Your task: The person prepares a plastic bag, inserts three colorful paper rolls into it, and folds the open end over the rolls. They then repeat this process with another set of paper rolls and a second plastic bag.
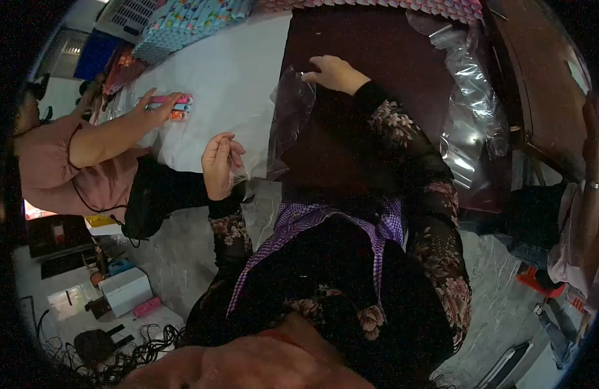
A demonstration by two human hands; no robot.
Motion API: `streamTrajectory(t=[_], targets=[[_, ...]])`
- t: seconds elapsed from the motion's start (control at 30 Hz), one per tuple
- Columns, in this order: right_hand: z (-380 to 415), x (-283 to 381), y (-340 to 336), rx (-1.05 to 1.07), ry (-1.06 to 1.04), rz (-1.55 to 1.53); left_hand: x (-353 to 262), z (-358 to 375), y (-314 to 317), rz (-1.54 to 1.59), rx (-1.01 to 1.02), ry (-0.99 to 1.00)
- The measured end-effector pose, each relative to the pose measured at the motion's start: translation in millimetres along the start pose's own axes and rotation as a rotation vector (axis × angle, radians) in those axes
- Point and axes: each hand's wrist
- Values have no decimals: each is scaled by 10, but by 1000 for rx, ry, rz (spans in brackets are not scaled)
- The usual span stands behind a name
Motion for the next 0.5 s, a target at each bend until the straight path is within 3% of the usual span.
streamTrajectory(t=[0.03, 0.07, 0.17, 0.33, 0.37, 0.43, 0.5], targets=[[-78, 18, 102, 32, 119, 74, 27, -5, -18, 0, -8, -6], [-113, 1, 337, -136, 32, 260, 70, -46, -90, -8, -14, -25], [-230, -177, 453, -31, 22, 239, 106, -159, -89, 22, -64, -80], [-326, -795, 236, -297, 32, -380, 111, -460, -418, 293, -73, -181], [-249, -725, 8, -175, 179, -692, 122, -537, -478, 291, -91, -190], [-125, -589, -234, -263, 179, -1010, 83, -694, -570, 205, 24, -228], [-53, -463, -457, -420, 191, -1136, -68, -811, -542, 120, 31, -216]])
Point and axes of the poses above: each hand's wrist, its own z-axis away from the middle knuckle, its own y-axis out of the palm, x = y × z, and after that the axes turned 9 degrees about -z, right-handed
